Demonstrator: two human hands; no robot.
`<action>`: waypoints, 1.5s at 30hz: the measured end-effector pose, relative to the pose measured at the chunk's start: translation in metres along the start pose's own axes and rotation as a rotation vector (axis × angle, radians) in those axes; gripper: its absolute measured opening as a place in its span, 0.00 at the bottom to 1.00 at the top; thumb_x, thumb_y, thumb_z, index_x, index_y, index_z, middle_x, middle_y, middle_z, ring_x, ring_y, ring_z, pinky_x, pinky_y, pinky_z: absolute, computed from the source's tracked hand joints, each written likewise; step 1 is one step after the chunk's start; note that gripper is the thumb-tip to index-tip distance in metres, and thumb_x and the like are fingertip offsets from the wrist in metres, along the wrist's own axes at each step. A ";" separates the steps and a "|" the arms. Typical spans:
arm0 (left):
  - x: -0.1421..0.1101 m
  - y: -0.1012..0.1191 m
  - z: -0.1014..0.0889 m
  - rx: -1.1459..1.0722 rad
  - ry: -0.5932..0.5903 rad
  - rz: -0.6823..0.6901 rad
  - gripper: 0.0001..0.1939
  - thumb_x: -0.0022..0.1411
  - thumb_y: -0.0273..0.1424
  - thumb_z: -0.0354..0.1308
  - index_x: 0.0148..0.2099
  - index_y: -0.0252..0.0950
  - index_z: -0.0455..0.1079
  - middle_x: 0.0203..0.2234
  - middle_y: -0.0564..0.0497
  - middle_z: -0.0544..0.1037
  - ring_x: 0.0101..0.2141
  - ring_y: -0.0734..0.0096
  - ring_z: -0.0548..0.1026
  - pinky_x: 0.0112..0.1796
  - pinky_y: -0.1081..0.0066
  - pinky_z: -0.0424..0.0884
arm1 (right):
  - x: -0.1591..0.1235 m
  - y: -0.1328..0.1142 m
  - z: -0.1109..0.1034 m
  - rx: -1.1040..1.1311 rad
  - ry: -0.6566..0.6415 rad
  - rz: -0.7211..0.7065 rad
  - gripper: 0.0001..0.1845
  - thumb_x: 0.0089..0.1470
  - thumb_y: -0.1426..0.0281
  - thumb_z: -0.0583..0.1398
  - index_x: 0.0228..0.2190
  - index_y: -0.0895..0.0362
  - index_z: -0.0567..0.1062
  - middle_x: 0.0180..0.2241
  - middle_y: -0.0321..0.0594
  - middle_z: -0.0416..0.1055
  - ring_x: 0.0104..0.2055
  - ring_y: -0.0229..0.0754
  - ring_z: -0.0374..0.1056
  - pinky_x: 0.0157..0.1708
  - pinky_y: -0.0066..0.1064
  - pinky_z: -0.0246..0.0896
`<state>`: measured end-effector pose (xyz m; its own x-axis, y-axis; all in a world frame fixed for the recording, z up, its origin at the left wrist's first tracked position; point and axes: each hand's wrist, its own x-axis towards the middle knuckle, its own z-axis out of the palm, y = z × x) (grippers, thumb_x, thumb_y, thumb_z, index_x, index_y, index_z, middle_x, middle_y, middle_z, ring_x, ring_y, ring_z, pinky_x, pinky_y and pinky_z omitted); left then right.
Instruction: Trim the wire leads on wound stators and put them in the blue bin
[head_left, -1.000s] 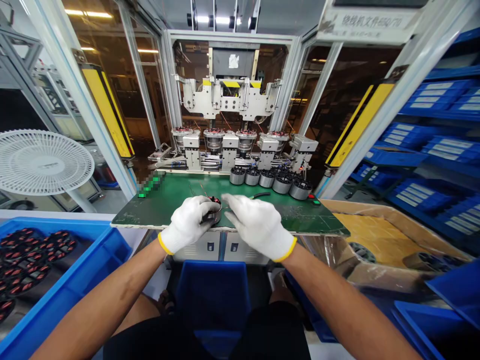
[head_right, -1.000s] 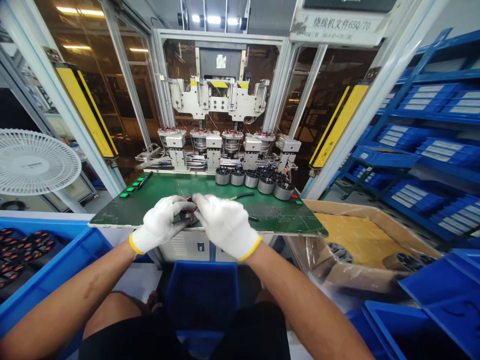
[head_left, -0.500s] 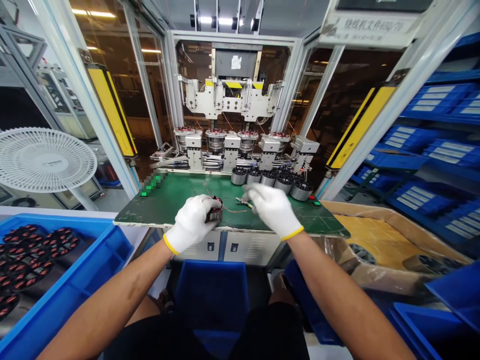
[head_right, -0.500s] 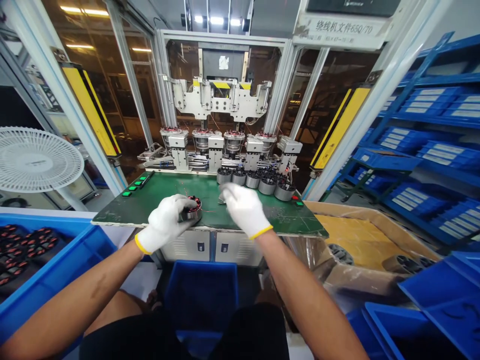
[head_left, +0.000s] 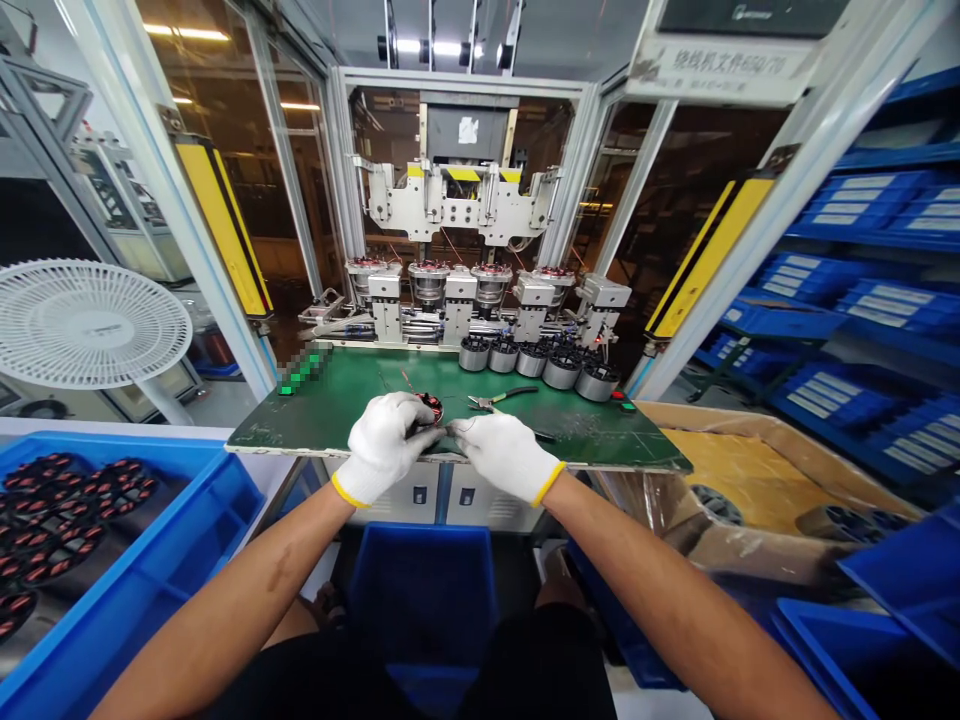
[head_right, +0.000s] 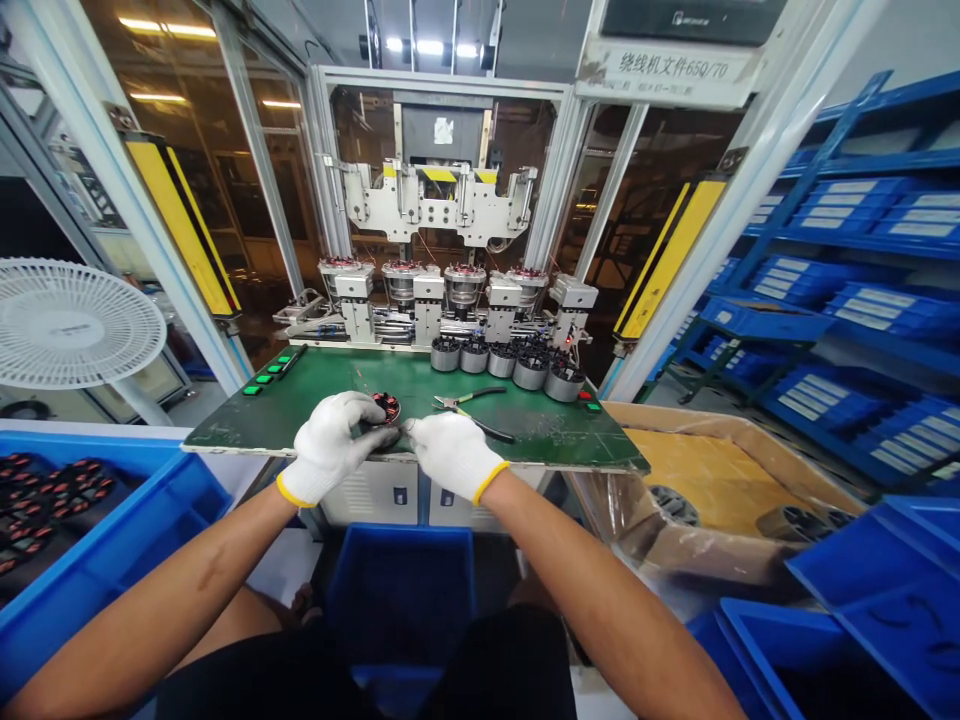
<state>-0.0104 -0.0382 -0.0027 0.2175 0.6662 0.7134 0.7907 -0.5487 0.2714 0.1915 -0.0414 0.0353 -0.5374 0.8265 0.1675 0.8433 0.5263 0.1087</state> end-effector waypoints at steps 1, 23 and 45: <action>0.001 -0.001 -0.005 0.002 0.005 -0.034 0.13 0.54 0.43 0.61 0.33 0.38 0.70 0.34 0.48 0.76 0.38 0.63 0.73 0.41 0.63 0.69 | -0.009 0.001 0.001 0.053 0.087 0.088 0.18 0.62 0.66 0.46 0.46 0.53 0.72 0.40 0.43 0.74 0.40 0.45 0.70 0.38 0.33 0.62; 0.017 -0.026 0.017 -0.089 -0.316 -0.297 0.35 0.41 0.42 0.65 0.54 0.44 0.65 0.43 0.48 0.76 0.41 0.55 0.76 0.42 0.62 0.71 | 0.013 -0.051 0.035 0.099 0.266 0.338 0.19 0.62 0.68 0.42 0.37 0.59 0.71 0.33 0.48 0.71 0.34 0.48 0.69 0.33 0.36 0.62; 0.019 -0.020 0.009 -0.247 -0.367 -0.339 0.32 0.41 0.37 0.65 0.52 0.46 0.66 0.40 0.53 0.77 0.39 0.60 0.77 0.38 0.67 0.72 | 0.033 -0.021 0.005 0.637 -0.105 0.222 0.22 0.63 0.62 0.43 0.31 0.60 0.71 0.32 0.48 0.71 0.30 0.41 0.68 0.29 0.29 0.60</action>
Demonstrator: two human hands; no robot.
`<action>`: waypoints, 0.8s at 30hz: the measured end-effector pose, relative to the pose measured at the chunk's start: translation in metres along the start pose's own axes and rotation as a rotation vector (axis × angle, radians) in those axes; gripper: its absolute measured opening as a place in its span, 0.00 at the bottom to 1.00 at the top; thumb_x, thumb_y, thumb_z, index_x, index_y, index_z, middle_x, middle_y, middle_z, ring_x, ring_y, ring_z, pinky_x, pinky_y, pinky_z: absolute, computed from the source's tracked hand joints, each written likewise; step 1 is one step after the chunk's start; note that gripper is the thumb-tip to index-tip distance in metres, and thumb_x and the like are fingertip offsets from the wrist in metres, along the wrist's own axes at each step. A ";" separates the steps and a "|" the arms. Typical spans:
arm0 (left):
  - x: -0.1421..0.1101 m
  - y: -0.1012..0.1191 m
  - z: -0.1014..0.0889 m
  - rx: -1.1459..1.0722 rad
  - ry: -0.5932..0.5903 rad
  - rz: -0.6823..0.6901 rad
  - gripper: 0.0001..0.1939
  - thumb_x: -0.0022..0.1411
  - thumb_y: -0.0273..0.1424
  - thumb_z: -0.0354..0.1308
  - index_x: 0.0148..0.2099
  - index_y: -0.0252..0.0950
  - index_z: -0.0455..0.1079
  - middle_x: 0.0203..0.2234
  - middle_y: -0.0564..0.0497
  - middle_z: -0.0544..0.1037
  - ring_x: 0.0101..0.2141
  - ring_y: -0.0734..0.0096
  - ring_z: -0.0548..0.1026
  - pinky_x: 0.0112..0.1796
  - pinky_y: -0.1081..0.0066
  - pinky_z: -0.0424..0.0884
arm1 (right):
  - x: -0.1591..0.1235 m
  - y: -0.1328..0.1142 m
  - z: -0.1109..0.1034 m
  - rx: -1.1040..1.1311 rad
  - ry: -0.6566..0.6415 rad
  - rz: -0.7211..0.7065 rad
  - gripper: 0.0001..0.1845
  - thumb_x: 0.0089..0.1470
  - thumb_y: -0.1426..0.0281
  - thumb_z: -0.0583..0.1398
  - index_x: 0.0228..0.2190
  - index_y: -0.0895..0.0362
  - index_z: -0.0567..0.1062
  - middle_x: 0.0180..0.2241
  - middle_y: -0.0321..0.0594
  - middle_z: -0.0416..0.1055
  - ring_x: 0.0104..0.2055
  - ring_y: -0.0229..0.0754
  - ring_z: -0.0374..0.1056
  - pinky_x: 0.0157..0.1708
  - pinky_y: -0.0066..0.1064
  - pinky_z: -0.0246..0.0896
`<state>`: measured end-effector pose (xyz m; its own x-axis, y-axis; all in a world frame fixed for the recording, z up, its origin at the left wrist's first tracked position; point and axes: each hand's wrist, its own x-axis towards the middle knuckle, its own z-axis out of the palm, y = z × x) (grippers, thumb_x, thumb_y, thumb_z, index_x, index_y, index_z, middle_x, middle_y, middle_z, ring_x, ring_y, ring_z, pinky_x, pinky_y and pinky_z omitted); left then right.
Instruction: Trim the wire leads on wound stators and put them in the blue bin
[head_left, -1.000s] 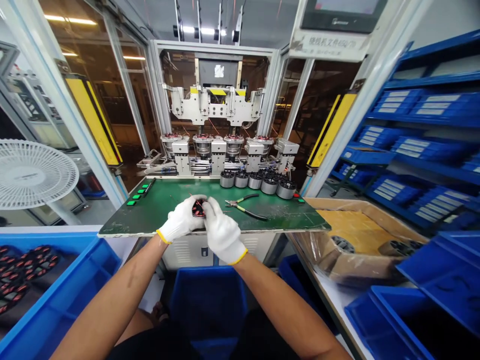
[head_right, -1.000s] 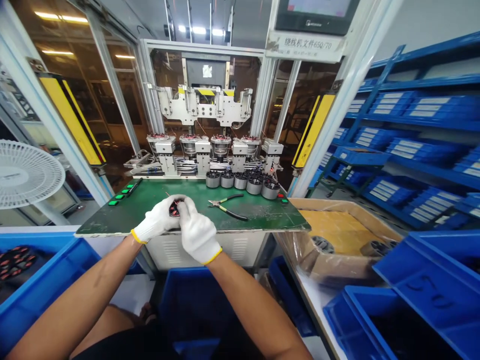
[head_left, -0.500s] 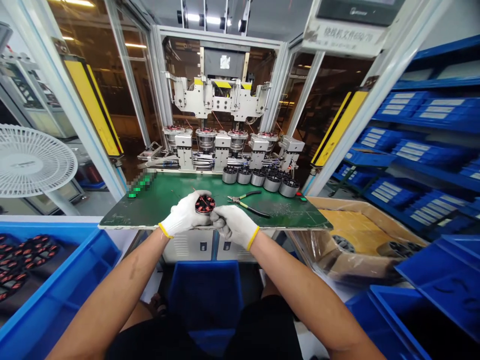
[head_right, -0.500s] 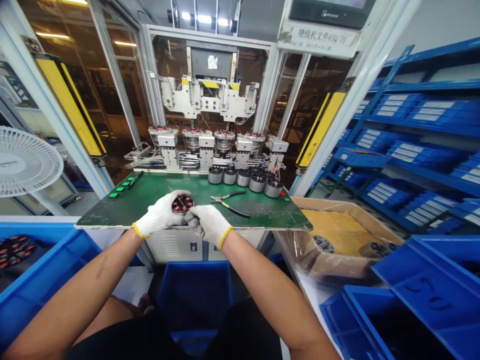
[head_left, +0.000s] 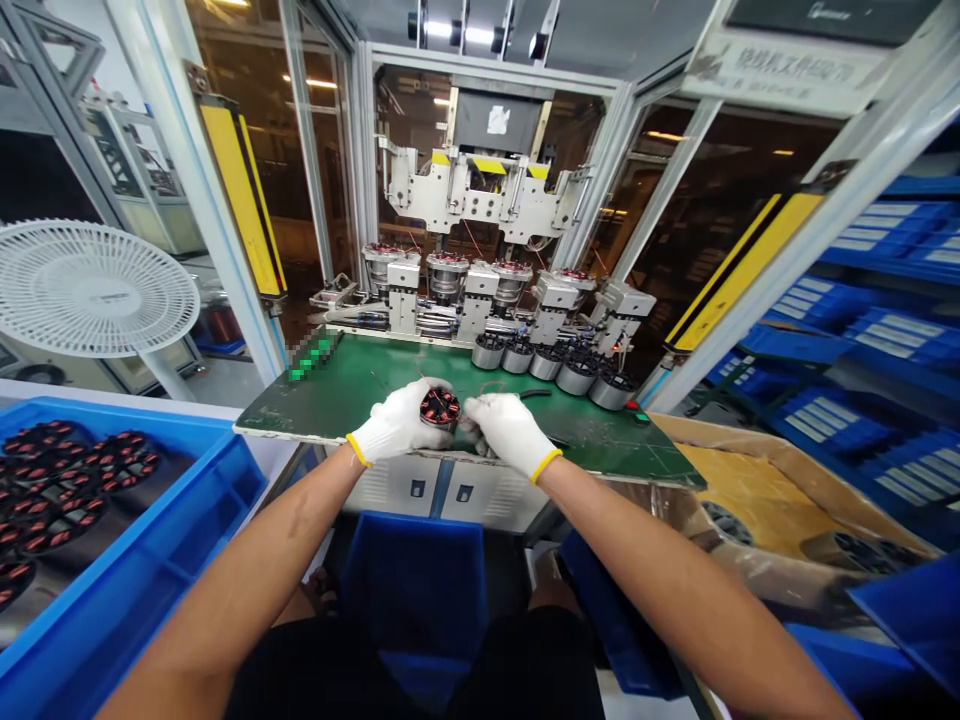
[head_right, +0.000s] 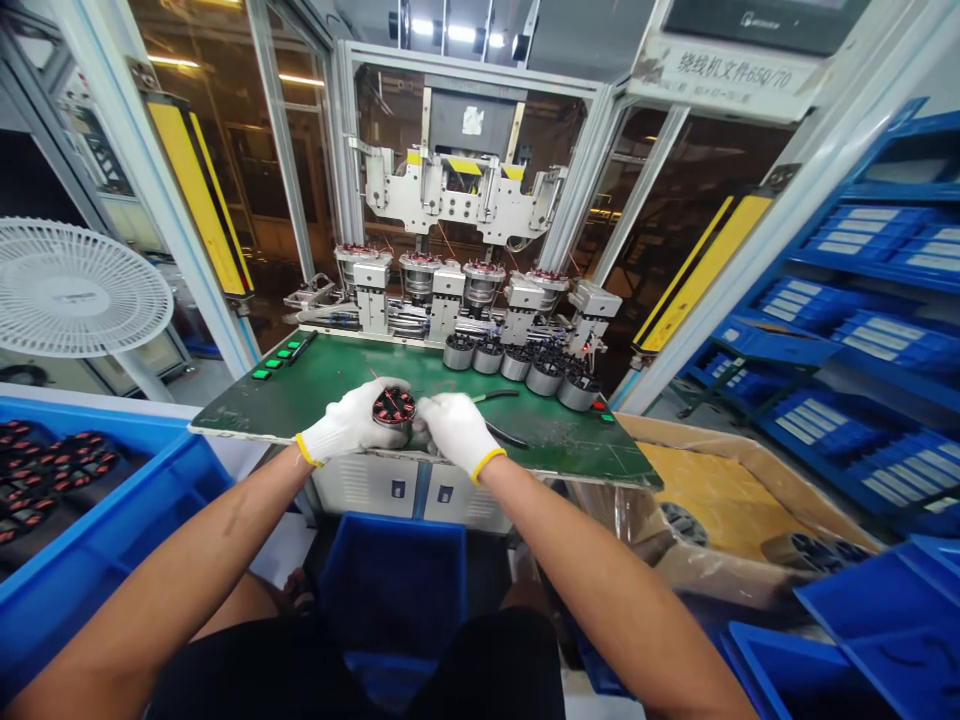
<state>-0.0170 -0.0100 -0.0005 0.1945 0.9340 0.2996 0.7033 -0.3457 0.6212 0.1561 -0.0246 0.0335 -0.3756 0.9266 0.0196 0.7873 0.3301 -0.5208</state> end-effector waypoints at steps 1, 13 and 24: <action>0.000 0.000 -0.001 -0.005 0.000 -0.004 0.32 0.41 0.37 0.65 0.51 0.47 0.66 0.40 0.53 0.77 0.38 0.60 0.77 0.38 0.67 0.72 | 0.000 0.002 0.007 0.094 -0.032 0.053 0.27 0.64 0.62 0.38 0.30 0.61 0.70 0.29 0.47 0.70 0.26 0.38 0.66 0.25 0.27 0.60; 0.004 -0.004 -0.009 -0.083 -0.121 0.124 0.33 0.40 0.33 0.65 0.52 0.41 0.65 0.42 0.51 0.76 0.42 0.61 0.75 0.44 0.64 0.71 | -0.034 0.004 0.040 -0.319 0.346 -0.038 0.19 0.62 0.68 0.44 0.44 0.57 0.71 0.35 0.47 0.68 0.36 0.45 0.65 0.34 0.32 0.59; 0.010 -0.004 -0.015 -0.216 -0.272 0.156 0.33 0.37 0.25 0.60 0.51 0.36 0.64 0.43 0.50 0.75 0.43 0.61 0.74 0.44 0.65 0.71 | -0.024 0.007 0.102 1.478 0.166 0.081 0.19 0.51 0.54 0.59 0.27 0.59 0.67 0.16 0.25 0.47 0.15 0.27 0.40 0.13 0.19 0.36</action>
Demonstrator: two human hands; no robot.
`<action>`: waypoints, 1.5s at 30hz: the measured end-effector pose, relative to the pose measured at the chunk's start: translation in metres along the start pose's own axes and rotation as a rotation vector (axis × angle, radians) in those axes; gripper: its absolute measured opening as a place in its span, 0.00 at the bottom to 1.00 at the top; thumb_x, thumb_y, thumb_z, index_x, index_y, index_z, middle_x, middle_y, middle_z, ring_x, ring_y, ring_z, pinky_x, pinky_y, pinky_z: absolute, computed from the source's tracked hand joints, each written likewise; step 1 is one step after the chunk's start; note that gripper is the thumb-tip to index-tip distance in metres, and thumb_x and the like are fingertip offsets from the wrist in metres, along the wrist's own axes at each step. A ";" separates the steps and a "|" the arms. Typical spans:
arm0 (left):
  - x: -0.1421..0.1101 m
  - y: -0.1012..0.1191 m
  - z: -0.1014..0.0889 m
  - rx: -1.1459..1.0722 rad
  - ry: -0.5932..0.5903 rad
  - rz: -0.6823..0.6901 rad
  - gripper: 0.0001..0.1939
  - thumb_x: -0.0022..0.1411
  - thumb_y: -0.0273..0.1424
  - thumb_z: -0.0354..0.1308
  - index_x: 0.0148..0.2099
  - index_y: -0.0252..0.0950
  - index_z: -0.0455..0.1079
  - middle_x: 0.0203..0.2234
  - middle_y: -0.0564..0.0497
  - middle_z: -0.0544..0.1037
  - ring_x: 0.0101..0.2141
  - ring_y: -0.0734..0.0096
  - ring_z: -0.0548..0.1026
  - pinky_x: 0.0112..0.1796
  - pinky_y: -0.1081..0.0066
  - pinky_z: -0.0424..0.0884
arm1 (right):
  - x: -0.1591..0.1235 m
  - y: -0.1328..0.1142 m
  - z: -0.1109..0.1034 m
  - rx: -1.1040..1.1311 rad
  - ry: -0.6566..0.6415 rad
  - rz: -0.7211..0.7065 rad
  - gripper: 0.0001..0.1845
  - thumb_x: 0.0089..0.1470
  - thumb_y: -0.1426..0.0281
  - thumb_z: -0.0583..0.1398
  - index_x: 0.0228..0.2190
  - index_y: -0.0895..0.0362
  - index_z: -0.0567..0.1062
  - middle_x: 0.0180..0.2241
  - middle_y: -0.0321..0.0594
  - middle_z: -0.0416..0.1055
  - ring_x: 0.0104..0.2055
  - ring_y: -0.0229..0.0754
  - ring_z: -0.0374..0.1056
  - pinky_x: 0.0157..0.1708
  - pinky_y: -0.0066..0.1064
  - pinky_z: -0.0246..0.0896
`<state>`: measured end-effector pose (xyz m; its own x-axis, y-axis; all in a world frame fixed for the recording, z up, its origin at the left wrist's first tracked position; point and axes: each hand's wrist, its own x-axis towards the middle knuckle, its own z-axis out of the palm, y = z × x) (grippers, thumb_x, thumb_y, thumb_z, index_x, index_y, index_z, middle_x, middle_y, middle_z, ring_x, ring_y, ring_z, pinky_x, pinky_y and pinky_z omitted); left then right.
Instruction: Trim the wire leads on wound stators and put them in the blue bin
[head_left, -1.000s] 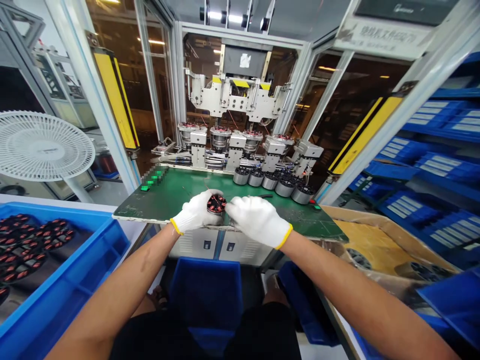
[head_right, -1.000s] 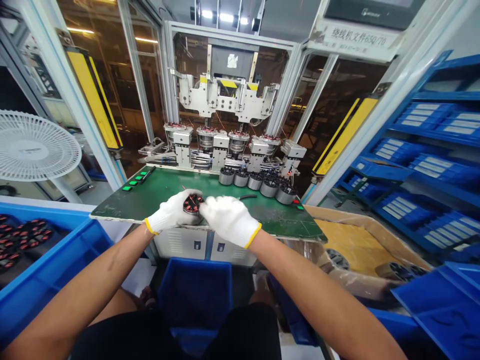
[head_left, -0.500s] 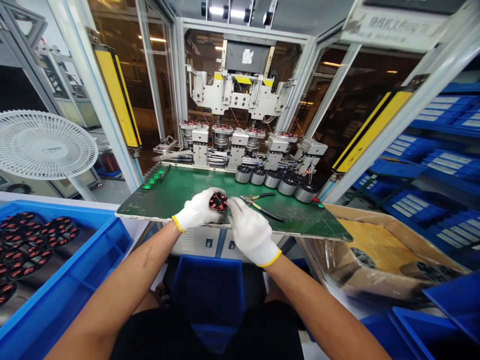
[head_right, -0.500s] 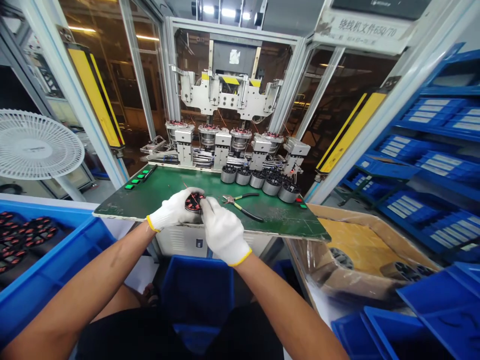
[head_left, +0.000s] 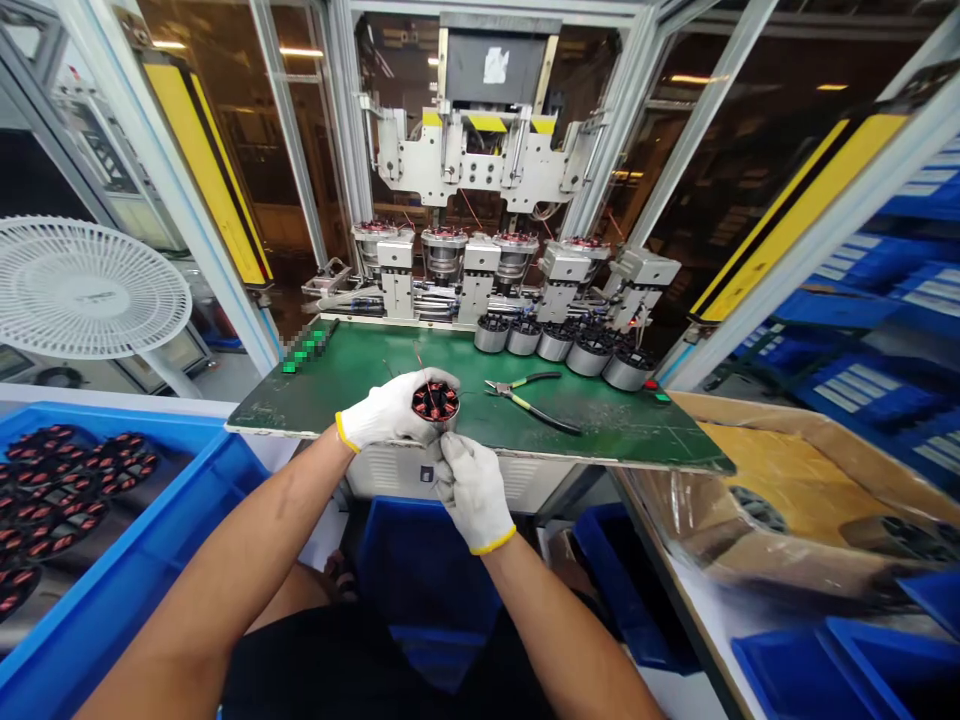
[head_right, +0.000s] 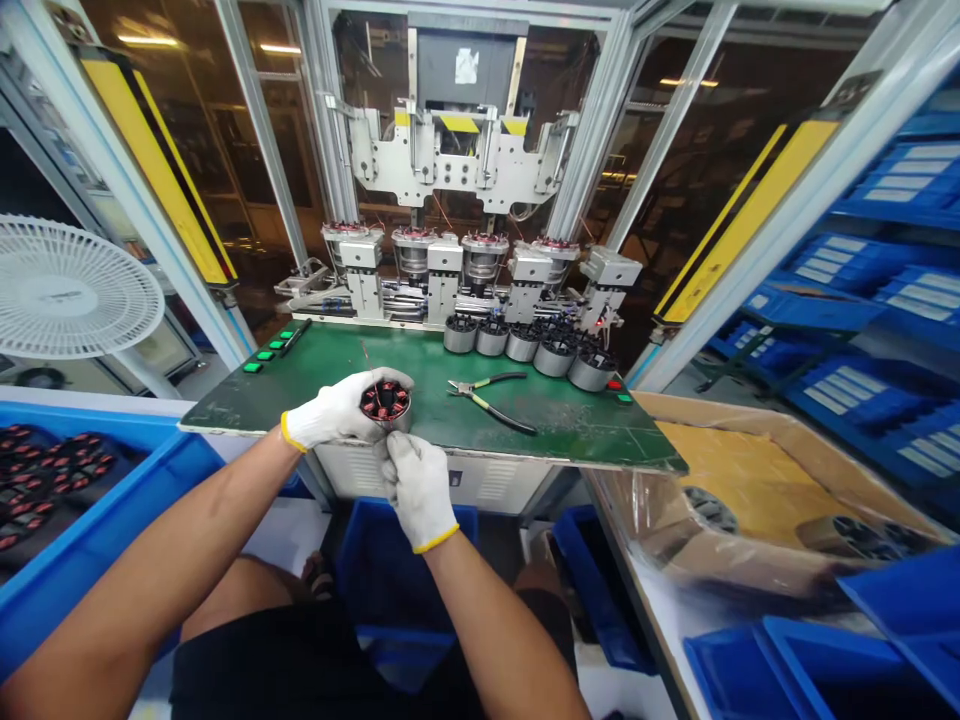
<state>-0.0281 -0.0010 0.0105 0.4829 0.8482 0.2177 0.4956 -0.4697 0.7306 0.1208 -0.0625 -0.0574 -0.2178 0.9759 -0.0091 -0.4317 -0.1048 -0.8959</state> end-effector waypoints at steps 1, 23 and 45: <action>0.001 -0.001 0.000 -0.024 -0.015 -0.007 0.34 0.37 0.24 0.60 0.52 0.36 0.64 0.43 0.51 0.75 0.43 0.61 0.74 0.44 0.65 0.71 | 0.001 0.003 0.001 -0.026 0.052 -0.006 0.20 0.50 0.53 0.60 0.26 0.59 0.67 0.16 0.25 0.49 0.15 0.27 0.41 0.12 0.19 0.37; -0.013 0.029 0.026 0.329 0.308 -0.280 0.35 0.43 0.46 0.63 0.56 0.47 0.64 0.47 0.48 0.73 0.46 0.52 0.72 0.45 0.58 0.68 | 0.028 -0.117 -0.025 -1.802 -0.201 -0.657 0.21 0.59 0.72 0.50 0.53 0.57 0.66 0.49 0.46 0.70 0.46 0.45 0.68 0.45 0.35 0.61; -0.015 0.018 0.023 0.209 0.332 -0.178 0.39 0.42 0.43 0.66 0.58 0.46 0.61 0.46 0.51 0.74 0.44 0.58 0.73 0.46 0.62 0.69 | 0.036 -0.130 -0.013 -1.425 -0.185 -0.391 0.19 0.60 0.63 0.51 0.50 0.56 0.70 0.43 0.43 0.74 0.31 0.39 0.70 0.31 0.28 0.63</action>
<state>-0.0099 -0.0279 0.0049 0.1351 0.9372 0.3216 0.7020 -0.3196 0.6365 0.1803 -0.0116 0.0529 -0.4453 0.8485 0.2859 0.6867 0.5285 -0.4990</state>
